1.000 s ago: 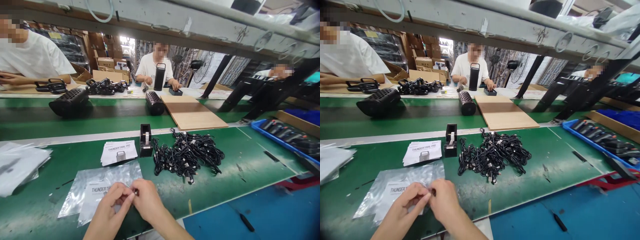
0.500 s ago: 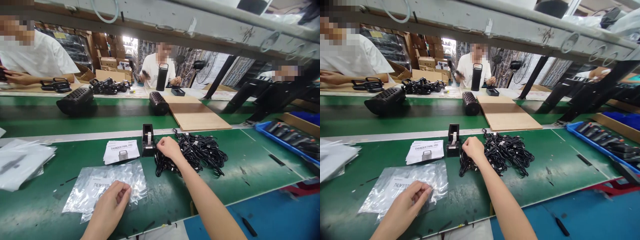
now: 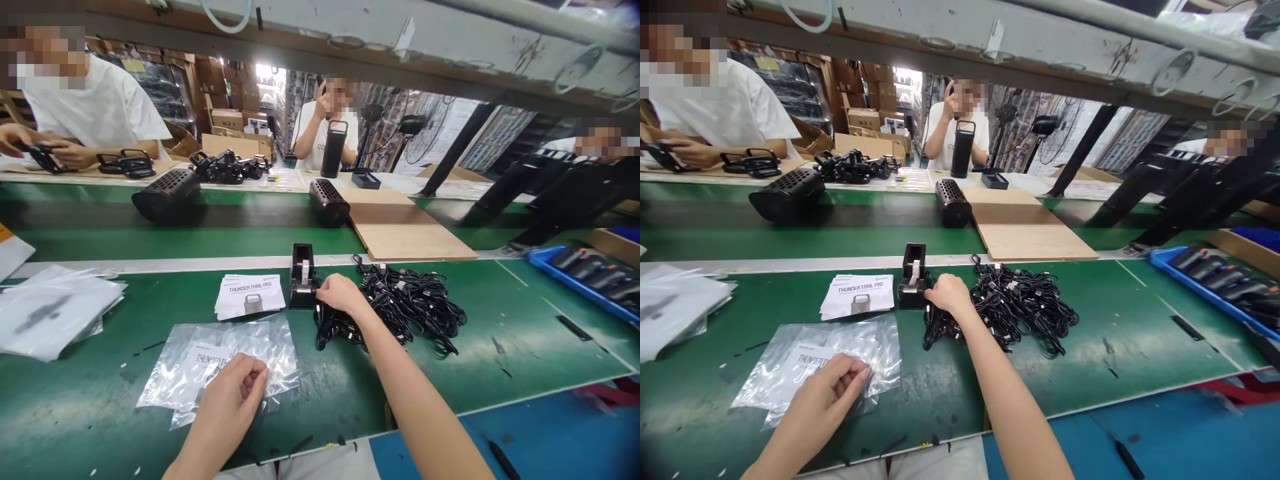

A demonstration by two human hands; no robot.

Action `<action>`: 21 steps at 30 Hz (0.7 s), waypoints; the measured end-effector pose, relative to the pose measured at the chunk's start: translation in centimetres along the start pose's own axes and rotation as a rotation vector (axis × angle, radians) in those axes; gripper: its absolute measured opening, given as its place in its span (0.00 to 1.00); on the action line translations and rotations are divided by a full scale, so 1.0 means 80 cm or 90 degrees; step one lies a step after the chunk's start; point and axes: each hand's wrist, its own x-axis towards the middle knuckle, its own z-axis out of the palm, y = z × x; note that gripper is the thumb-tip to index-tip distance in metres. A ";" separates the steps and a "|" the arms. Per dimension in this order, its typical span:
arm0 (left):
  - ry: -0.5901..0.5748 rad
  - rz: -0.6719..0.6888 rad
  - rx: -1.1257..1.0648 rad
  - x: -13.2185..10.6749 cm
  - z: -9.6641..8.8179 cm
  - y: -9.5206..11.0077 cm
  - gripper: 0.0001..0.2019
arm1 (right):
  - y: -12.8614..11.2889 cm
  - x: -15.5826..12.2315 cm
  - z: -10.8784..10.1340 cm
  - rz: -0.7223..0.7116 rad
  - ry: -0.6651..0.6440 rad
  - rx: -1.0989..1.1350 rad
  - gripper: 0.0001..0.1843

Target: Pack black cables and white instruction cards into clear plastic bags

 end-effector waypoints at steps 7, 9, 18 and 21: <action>-0.011 0.001 0.008 0.000 -0.002 -0.001 0.13 | -0.001 -0.061 -0.020 -0.005 0.115 0.215 0.18; -0.029 -0.006 0.016 0.001 -0.003 -0.002 0.13 | -0.011 -0.100 -0.014 -0.020 0.021 0.362 0.14; 0.036 0.002 -0.156 -0.004 -0.004 -0.021 0.09 | -0.032 -0.176 0.028 -0.217 -0.246 -0.006 0.05; 0.058 0.019 -0.175 -0.008 -0.005 -0.021 0.09 | -0.044 -0.171 0.017 -0.276 -0.275 -0.080 0.05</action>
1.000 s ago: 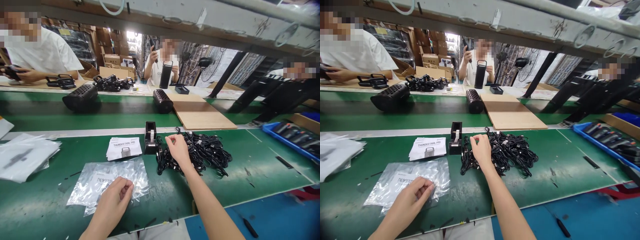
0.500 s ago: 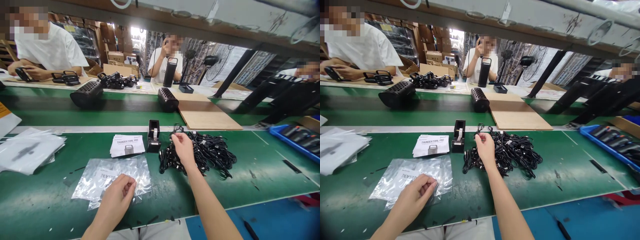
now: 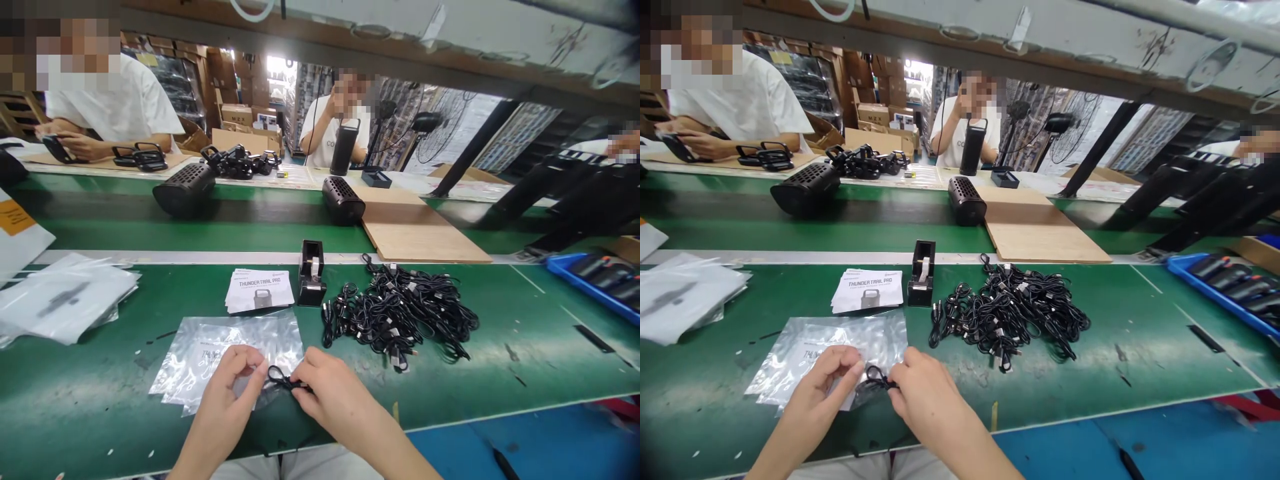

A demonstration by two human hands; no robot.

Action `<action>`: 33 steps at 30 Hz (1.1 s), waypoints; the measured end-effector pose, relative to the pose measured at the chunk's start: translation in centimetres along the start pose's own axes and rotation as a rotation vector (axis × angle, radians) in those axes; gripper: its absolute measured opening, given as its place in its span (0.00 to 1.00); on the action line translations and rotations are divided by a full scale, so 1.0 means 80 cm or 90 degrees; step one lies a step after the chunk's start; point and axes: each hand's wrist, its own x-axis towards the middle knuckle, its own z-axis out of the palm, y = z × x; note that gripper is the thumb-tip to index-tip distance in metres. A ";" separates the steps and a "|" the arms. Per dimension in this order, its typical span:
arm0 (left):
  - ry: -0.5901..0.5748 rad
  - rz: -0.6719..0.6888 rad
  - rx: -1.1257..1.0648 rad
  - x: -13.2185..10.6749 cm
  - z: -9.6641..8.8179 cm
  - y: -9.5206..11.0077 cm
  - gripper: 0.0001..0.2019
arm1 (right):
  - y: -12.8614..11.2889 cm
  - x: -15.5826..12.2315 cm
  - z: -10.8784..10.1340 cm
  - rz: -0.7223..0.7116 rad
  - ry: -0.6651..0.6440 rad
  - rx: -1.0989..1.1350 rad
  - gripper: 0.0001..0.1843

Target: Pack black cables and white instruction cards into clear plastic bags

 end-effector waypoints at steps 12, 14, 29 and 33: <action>0.102 -0.001 -0.092 0.001 -0.012 0.034 0.11 | -0.041 0.028 -0.008 -0.006 0.019 0.337 0.23; 0.129 -0.007 -0.146 0.008 -0.020 0.043 0.11 | -0.052 0.032 -0.027 -0.041 0.028 0.282 0.17; -0.083 -0.013 -0.476 0.021 -0.043 0.054 0.33 | -0.086 0.043 -0.144 -0.338 0.007 0.079 0.05; -0.087 -0.010 -0.316 0.016 -0.043 0.058 0.15 | -0.070 0.029 -0.150 -0.277 -0.048 0.092 0.07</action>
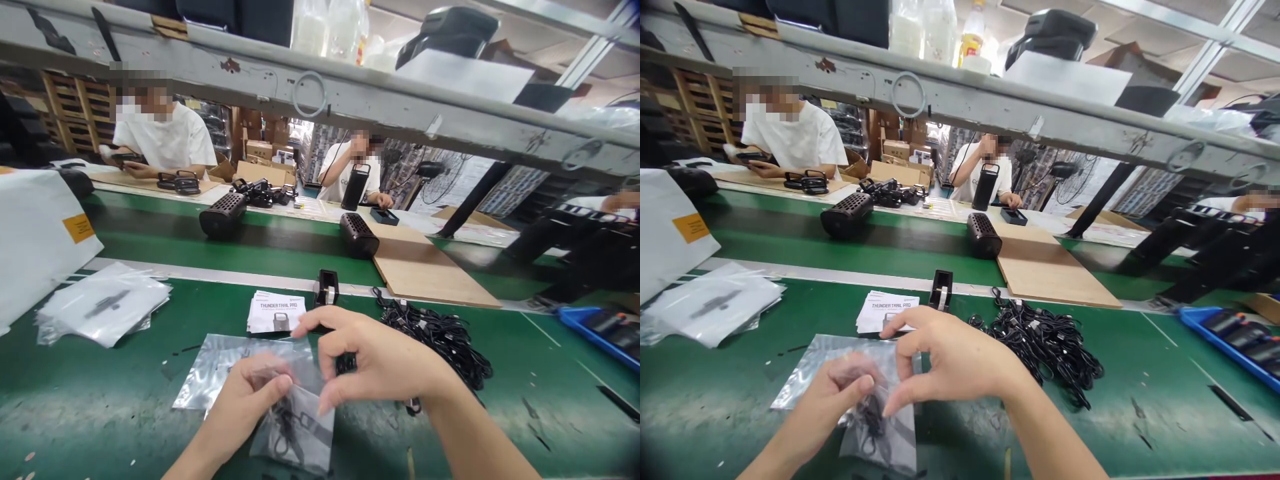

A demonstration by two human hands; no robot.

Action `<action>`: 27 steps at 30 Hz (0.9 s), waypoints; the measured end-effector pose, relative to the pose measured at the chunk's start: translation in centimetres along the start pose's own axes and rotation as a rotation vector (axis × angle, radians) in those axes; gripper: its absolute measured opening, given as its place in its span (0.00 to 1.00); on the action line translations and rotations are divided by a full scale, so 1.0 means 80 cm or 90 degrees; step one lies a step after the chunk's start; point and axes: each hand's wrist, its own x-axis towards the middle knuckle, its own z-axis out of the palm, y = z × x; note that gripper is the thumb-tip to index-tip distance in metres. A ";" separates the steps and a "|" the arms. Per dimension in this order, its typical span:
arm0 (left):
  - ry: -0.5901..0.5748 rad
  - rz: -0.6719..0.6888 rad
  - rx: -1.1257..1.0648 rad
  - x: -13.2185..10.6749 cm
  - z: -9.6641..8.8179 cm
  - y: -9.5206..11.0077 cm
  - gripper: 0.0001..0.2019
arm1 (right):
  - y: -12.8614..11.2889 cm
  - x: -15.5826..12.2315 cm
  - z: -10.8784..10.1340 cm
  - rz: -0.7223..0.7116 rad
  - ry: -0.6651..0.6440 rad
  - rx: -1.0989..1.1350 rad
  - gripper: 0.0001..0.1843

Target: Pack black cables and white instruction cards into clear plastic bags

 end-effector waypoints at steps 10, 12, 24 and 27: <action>0.159 0.074 0.135 -0.001 0.002 -0.014 0.20 | 0.031 -0.037 0.051 0.158 0.210 0.209 0.22; 0.215 0.087 0.172 0.002 0.002 -0.018 0.19 | 0.041 -0.038 0.081 0.217 0.265 0.253 0.37; 0.039 0.042 0.201 0.017 -0.012 -0.012 0.08 | 0.079 -0.027 0.099 0.152 0.336 0.245 0.15; 0.028 -0.001 0.020 0.016 -0.013 -0.010 0.09 | 0.091 -0.029 0.101 0.141 0.351 0.267 0.16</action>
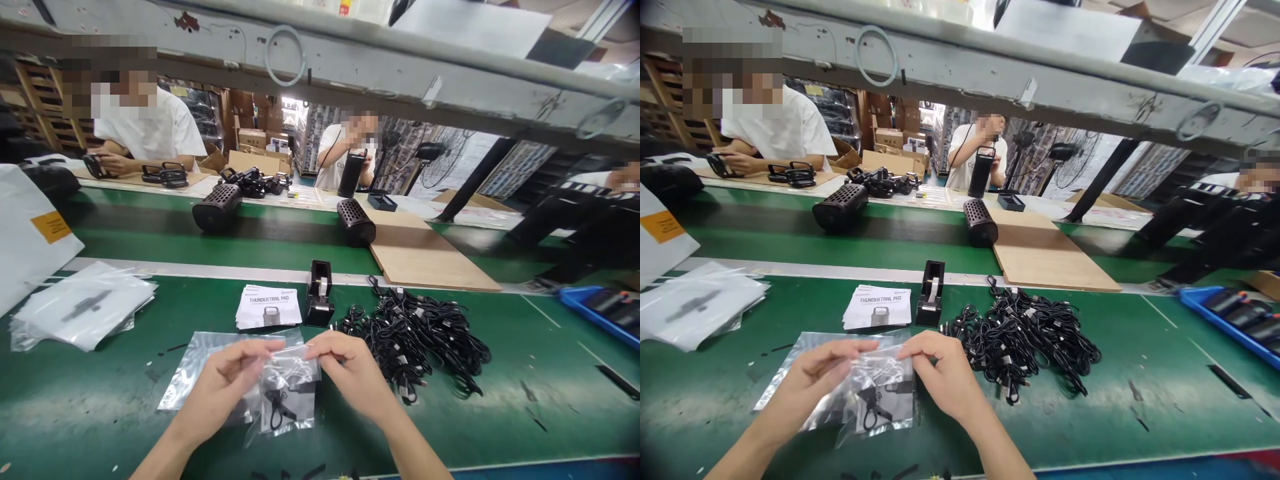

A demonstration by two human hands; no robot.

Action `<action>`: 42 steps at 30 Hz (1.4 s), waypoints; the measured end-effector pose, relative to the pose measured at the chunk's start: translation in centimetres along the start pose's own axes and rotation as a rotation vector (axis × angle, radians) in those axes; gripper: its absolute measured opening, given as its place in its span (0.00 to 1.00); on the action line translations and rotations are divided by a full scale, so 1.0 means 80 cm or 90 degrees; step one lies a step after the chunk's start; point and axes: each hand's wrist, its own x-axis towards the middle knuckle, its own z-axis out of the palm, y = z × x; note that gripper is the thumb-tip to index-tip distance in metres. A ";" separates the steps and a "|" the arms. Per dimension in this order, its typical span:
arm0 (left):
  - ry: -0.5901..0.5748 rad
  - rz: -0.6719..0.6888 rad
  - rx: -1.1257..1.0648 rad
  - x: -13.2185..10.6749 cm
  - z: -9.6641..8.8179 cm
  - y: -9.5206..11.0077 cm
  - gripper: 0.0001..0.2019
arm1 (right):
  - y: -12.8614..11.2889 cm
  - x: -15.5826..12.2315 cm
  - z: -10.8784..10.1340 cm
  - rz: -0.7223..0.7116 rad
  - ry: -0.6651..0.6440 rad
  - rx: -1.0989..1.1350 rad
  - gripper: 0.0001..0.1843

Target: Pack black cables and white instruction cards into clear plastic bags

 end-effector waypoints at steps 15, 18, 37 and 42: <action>0.143 -0.133 0.044 0.004 0.037 -0.019 0.20 | 0.037 0.067 -0.022 0.197 0.263 -0.129 0.16; 0.164 -0.122 0.011 0.007 0.036 -0.022 0.19 | 0.042 0.075 -0.015 0.219 0.235 -0.056 0.16; 0.174 -0.057 0.119 0.006 0.034 -0.020 0.15 | 0.002 -0.001 0.040 0.185 0.081 0.020 0.16; 0.196 -0.059 0.131 -0.004 0.033 -0.019 0.15 | 0.013 0.008 0.060 0.266 0.064 -0.134 0.21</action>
